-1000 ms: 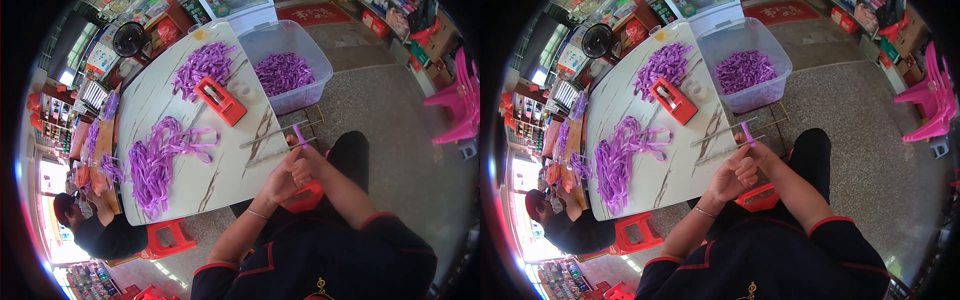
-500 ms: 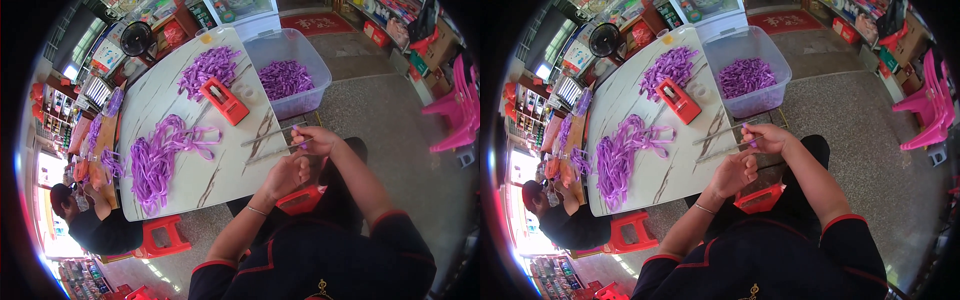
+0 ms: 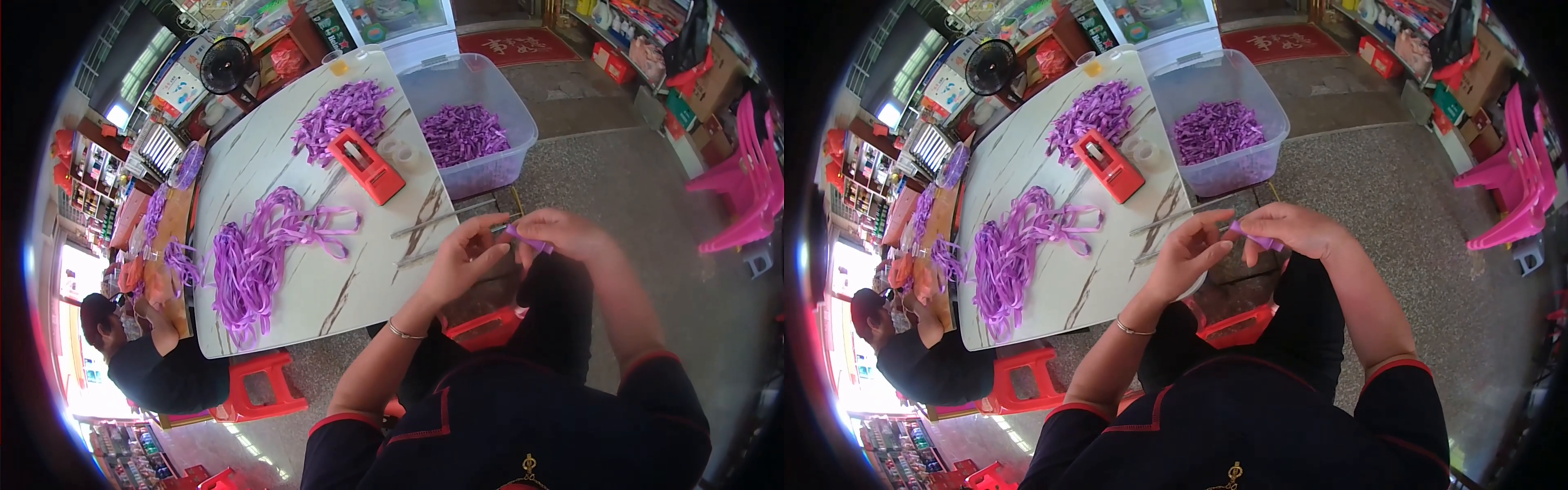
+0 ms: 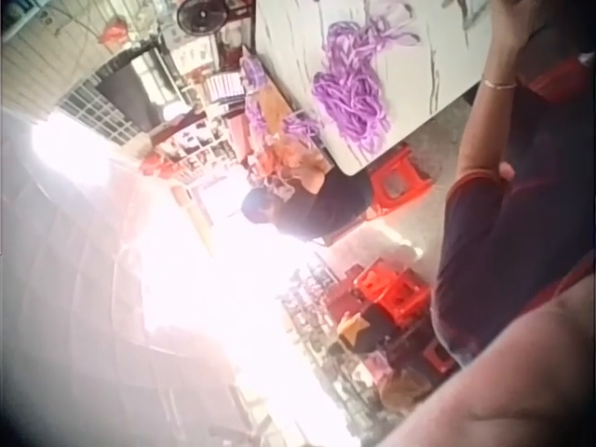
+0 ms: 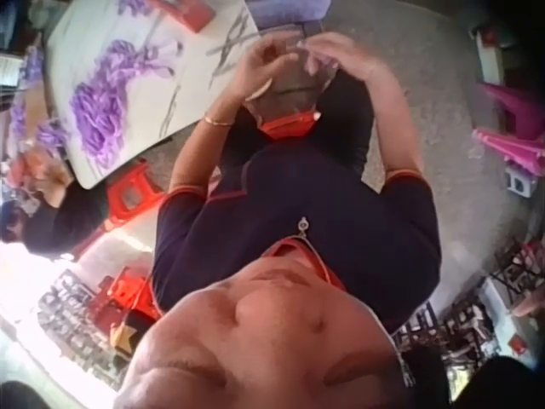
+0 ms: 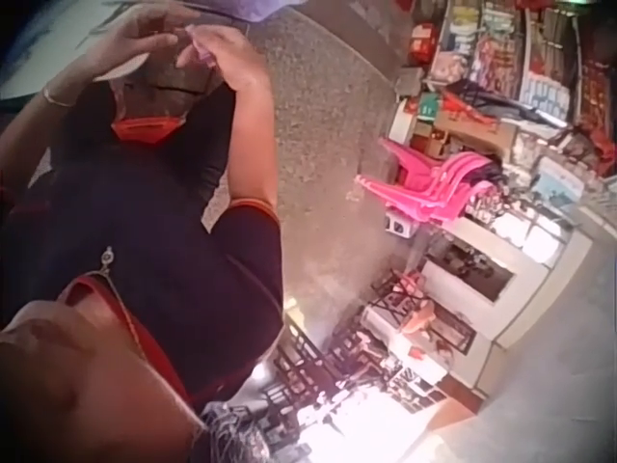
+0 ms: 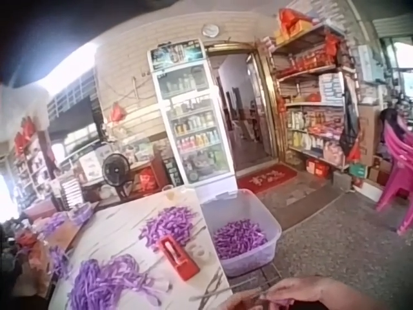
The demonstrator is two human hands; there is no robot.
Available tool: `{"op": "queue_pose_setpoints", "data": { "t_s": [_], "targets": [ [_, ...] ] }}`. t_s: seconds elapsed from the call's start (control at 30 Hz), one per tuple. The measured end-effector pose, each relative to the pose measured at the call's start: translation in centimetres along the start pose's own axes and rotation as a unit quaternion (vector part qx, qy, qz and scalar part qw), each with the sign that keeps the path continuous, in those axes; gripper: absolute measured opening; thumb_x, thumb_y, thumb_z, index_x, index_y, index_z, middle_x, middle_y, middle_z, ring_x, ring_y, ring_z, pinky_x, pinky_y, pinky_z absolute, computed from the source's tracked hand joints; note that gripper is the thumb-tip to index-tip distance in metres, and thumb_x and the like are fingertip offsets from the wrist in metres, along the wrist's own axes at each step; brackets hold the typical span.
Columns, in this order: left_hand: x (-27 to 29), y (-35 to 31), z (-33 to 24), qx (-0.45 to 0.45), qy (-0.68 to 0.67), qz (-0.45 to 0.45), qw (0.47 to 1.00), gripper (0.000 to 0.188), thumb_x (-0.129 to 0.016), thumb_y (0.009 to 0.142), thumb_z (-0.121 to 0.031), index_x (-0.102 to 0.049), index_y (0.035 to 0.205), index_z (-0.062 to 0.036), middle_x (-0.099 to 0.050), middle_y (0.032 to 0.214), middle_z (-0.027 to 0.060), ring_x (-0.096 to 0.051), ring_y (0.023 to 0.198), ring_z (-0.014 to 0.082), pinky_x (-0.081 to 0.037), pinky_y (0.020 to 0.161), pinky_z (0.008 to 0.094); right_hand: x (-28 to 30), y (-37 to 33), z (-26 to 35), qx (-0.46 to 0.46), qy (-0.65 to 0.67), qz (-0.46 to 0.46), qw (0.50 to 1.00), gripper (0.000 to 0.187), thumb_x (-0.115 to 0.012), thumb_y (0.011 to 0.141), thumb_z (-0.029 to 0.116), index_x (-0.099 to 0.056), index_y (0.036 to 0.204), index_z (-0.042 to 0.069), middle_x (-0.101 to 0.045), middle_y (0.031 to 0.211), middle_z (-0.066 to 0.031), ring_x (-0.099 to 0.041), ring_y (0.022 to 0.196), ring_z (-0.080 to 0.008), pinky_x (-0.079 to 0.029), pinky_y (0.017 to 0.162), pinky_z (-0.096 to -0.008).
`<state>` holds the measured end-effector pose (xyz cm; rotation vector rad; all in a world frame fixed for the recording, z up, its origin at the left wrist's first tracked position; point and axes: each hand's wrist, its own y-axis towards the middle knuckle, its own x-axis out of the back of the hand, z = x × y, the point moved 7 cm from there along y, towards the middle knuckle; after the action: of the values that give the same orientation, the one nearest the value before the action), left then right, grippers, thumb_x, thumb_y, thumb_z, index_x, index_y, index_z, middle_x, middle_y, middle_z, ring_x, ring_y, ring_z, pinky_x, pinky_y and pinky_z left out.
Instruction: The person pulls a purple ribbon from a pile, wraps it around a metal jig, and secures the loop with tape from a dispenser. They then slide the finished ribbon loop off the jig and place it into a plastic bin.
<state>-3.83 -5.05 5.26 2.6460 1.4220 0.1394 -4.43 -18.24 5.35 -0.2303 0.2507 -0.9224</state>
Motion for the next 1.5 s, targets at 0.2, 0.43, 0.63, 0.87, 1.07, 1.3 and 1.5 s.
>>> {"op": "queue_pose_setpoints", "data": {
  "t_s": [0.2,0.43,0.63,0.87,1.07,1.3,1.5],
  "targets": [
    [1.4,-0.3,-3.8,-0.087,0.158,0.017,0.983,0.026,-0.064,0.076,0.001,-0.062,0.101,-0.0046,-0.054,0.081,0.0017,-0.052,0.070,0.0083,-0.043,0.062,0.0212,-2.8,1.0,1.2,-0.001,-0.043,0.061,0.997,0.033,-0.048,0.089,0.032,-0.061,0.097,0.002,-0.064,0.071,-0.0006,-0.048,0.066,-0.0045,-0.037,0.061,-0.0204],
    [5.2,-2.5,-4.2,-0.067,0.161,-0.077,0.982,0.019,-0.064,0.076,0.002,-0.062,0.094,-0.0012,-0.058,0.082,0.0023,-0.055,0.074,0.0080,-0.045,0.066,0.0217,-3.5,1.7,4.4,0.187,-0.163,-0.073,0.966,0.034,-0.051,0.089,0.030,-0.055,0.108,0.002,-0.062,0.093,-0.0066,-0.055,0.085,-0.0096,-0.043,0.076,-0.0259],
    [7.4,-3.8,-4.0,-0.048,0.103,-0.125,0.986,0.017,-0.064,0.077,0.001,-0.062,0.094,0.0000,-0.060,0.083,0.0021,-0.055,0.076,0.0066,-0.045,0.069,0.0210,-5.9,1.7,6.4,0.258,-0.315,-0.152,0.901,0.036,-0.068,0.073,0.013,-0.058,0.107,0.004,-0.063,0.093,-0.0072,-0.058,0.076,-0.0117,-0.045,0.069,-0.0246],
    [9.4,-4.9,-4.0,-0.053,0.104,-0.133,0.984,0.017,-0.065,0.077,0.001,-0.062,0.094,0.0005,-0.062,0.087,0.0035,-0.056,0.076,0.0070,-0.045,0.070,0.0211,-6.7,3.9,5.4,0.294,-0.224,-0.165,0.915,0.024,-0.058,0.082,0.009,-0.059,0.105,0.002,-0.062,0.079,-0.0066,-0.056,0.066,-0.0095,-0.044,0.061,-0.0233],
    [16.0,-3.4,-4.1,-0.009,0.203,-0.193,0.960,0.013,-0.061,0.079,0.001,-0.062,0.092,0.0008,-0.062,0.083,0.0020,-0.054,0.072,0.0049,-0.045,0.064,0.0193,-6.9,5.5,-0.9,0.224,-0.067,-0.178,0.956,0.025,-0.051,0.088,0.013,-0.053,0.109,0.001,-0.059,0.085,-0.0044,-0.055,0.071,-0.0094,-0.045,0.065,-0.0232],
    [30.5,1.7,-9.2,-0.065,0.389,-0.350,0.850,0.037,-0.069,0.076,-0.022,-0.059,0.103,0.0025,-0.064,0.082,0.0110,-0.059,0.071,0.0145,-0.048,0.066,0.0269,-11.4,6.4,-1.6,0.266,-0.276,-0.145,0.912,0.011,-0.059,0.081,0.013,-0.062,0.088,0.006,-0.059,0.073,-0.0083,-0.055,0.057,-0.0182,-0.044,0.052,-0.0272],
    [32.0,0.3,-4.2,0.169,0.562,-0.100,0.803,0.027,-0.064,0.073,-0.024,-0.064,0.093,-0.0063,-0.065,0.084,0.0106,-0.061,0.073,0.0246,-0.048,0.067,0.0329,-10.9,6.4,-1.5,0.295,-0.303,-0.153,0.893,0.009,-0.062,0.077,0.007,-0.063,0.085,0.005,-0.058,0.070,-0.0077,-0.053,0.055,-0.0158,-0.042,0.051,-0.0256]
  ]
}}
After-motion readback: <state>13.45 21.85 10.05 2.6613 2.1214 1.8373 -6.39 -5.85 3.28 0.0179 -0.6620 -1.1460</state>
